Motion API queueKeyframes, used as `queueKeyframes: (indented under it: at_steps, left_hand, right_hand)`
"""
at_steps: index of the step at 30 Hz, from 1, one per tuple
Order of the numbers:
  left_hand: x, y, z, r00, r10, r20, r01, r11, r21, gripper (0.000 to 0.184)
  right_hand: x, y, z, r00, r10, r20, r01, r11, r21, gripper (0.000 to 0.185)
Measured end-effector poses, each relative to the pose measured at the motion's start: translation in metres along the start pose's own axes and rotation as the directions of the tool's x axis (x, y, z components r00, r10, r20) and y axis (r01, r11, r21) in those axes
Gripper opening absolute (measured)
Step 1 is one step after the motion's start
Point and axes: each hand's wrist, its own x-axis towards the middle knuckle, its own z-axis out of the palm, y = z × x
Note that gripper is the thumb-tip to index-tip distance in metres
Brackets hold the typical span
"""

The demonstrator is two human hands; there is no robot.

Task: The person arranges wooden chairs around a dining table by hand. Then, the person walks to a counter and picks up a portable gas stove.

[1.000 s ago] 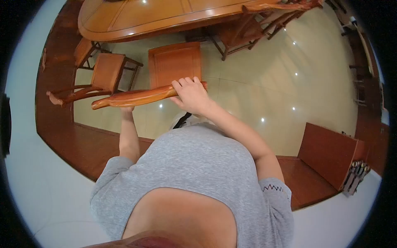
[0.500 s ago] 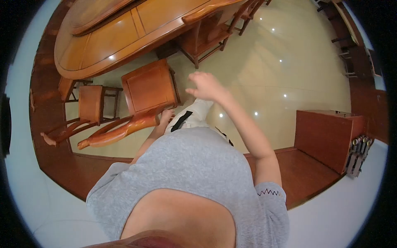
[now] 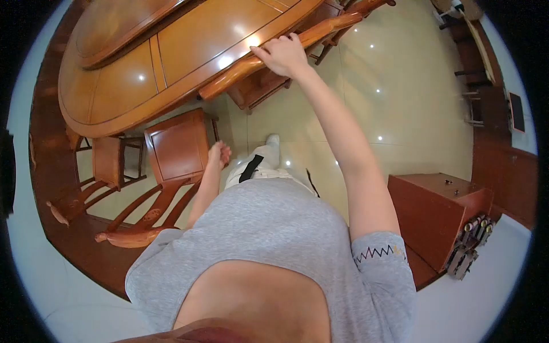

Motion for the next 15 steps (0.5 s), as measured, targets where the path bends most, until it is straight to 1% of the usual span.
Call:
queueKeyframes:
  at_steps: [1,3,4,5,6,7,8,9,11,12,13,15]
  left_hand:
    - [0.006,0.025,0.023,0.994,0.070,0.080,-0.066,0.997,-0.049,0.036]
    - [-0.007,0.090,0.077,0.988,0.050,0.148,-0.023,0.984,-0.179,0.049]
    - [-0.001,0.113,0.097,0.969,0.073,0.234,-0.004,0.959,-0.282,0.052]
    - [0.005,0.129,0.112,0.944,0.099,0.314,0.029,0.925,-0.379,0.056]
    - [0.000,0.146,0.123,0.944,0.097,0.316,0.028,0.929,-0.369,0.056]
    - [-0.011,0.165,0.134,0.924,0.076,0.374,0.058,0.941,-0.334,0.055]
    - [-0.017,0.175,0.144,0.901,0.056,0.430,0.085,0.950,-0.300,0.055]
    - [-0.019,0.174,0.151,0.901,0.062,0.430,0.077,0.952,-0.298,0.055]
    - [-0.015,0.165,0.159,0.801,0.115,0.587,0.275,0.800,-0.533,0.048]
    - [0.006,0.165,0.152,0.814,0.015,0.580,0.410,0.694,-0.593,0.041]
    - [0.009,0.168,0.150,0.818,0.018,0.575,0.404,0.693,-0.596,0.041]
    - [0.008,0.161,0.148,0.885,-0.032,0.465,0.407,0.540,-0.737,0.039]
  right_hand:
    - [0.002,0.006,0.002,1.000,0.010,-0.006,-0.010,1.000,0.005,0.055]
    - [0.005,0.012,0.002,0.999,-0.034,0.040,0.032,0.998,0.047,0.064]
    - [0.009,0.015,-0.003,0.994,-0.039,0.106,0.033,0.997,0.063,0.066]
    - [0.016,0.025,-0.007,0.995,-0.028,0.099,0.021,0.998,0.066,0.066]
    - [0.024,0.037,-0.010,0.973,0.020,0.232,-0.026,0.999,0.023,0.066]
    - [0.032,0.052,-0.013,0.930,0.069,0.360,-0.064,0.998,-0.027,0.067]
    - [0.039,0.071,-0.013,0.926,0.087,0.369,-0.080,0.996,-0.034,0.065]
    - [0.044,0.088,-0.017,0.928,0.086,0.361,-0.081,0.996,-0.031,0.065]
    - [0.052,0.117,-0.024,0.925,0.067,0.374,-0.033,0.995,-0.096,0.062]
    - [0.054,0.125,-0.027,0.939,0.076,0.337,-0.053,0.996,-0.077,0.056]
    - [0.061,0.135,-0.026,0.939,0.070,0.337,-0.048,0.996,-0.071,0.056]
    - [0.076,0.150,-0.020,0.894,0.136,0.428,-0.116,0.991,-0.071,0.050]
